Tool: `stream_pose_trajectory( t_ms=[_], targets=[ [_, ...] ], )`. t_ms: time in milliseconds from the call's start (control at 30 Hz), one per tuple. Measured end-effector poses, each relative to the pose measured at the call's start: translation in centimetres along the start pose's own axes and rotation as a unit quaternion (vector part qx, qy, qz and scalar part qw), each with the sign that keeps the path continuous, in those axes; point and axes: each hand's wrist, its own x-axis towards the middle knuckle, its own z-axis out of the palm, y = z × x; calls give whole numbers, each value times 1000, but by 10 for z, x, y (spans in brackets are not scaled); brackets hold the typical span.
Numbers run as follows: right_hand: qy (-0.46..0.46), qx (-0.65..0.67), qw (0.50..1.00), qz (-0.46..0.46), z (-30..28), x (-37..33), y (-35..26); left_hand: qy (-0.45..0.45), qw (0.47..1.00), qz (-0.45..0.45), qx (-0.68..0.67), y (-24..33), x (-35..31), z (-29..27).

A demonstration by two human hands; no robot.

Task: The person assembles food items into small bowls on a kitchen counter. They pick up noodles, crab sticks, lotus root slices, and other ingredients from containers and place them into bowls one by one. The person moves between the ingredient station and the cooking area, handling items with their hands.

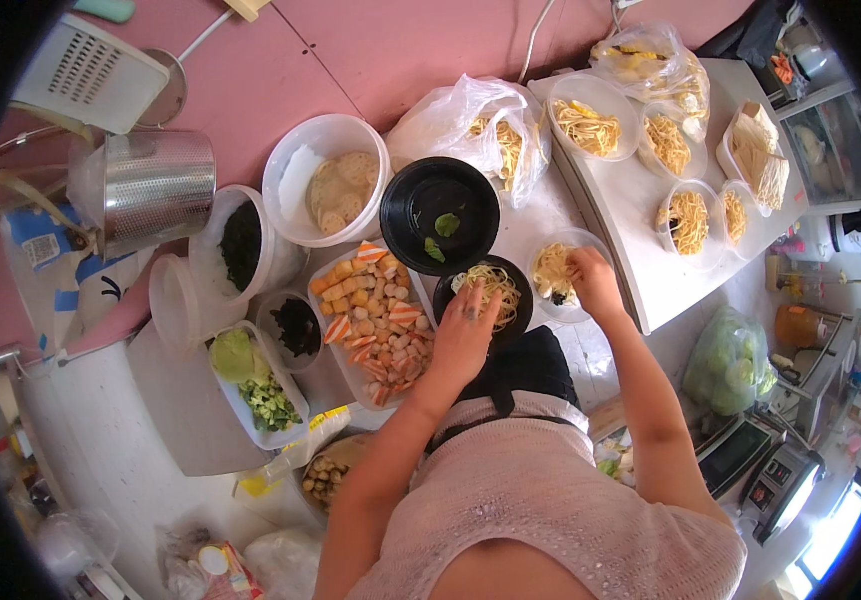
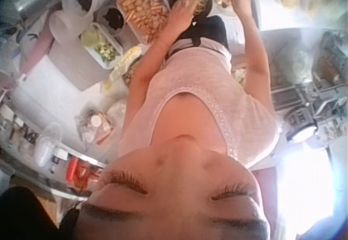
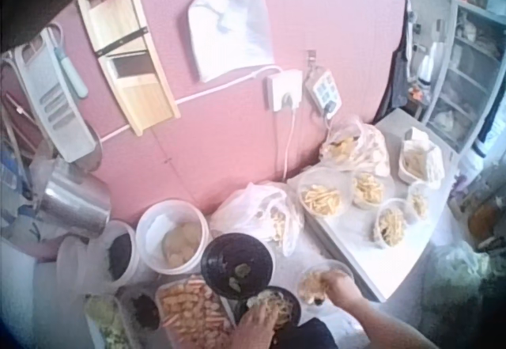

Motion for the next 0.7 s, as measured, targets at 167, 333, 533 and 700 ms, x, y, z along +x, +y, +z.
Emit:
stream_pose_trajectory(
  t_ms=[167, 333, 533, 700],
  targets=[
    [1, 129, 984, 123, -47, -6, -38, -46, 994, 17, 97, -16, 26, 43],
    [9, 61, 998, 5, -48, -20, -32, -29, 999, -8, -25, -28, 26, 44],
    [5, 99, 986, 134, -56, -23, -16, 71, 937, -148, -309, -24, 7, -18],
    [46, 150, 982, 109, -47, -11, -16, 87, 891, -211, -393, -10, -11, -42]
  ],
)
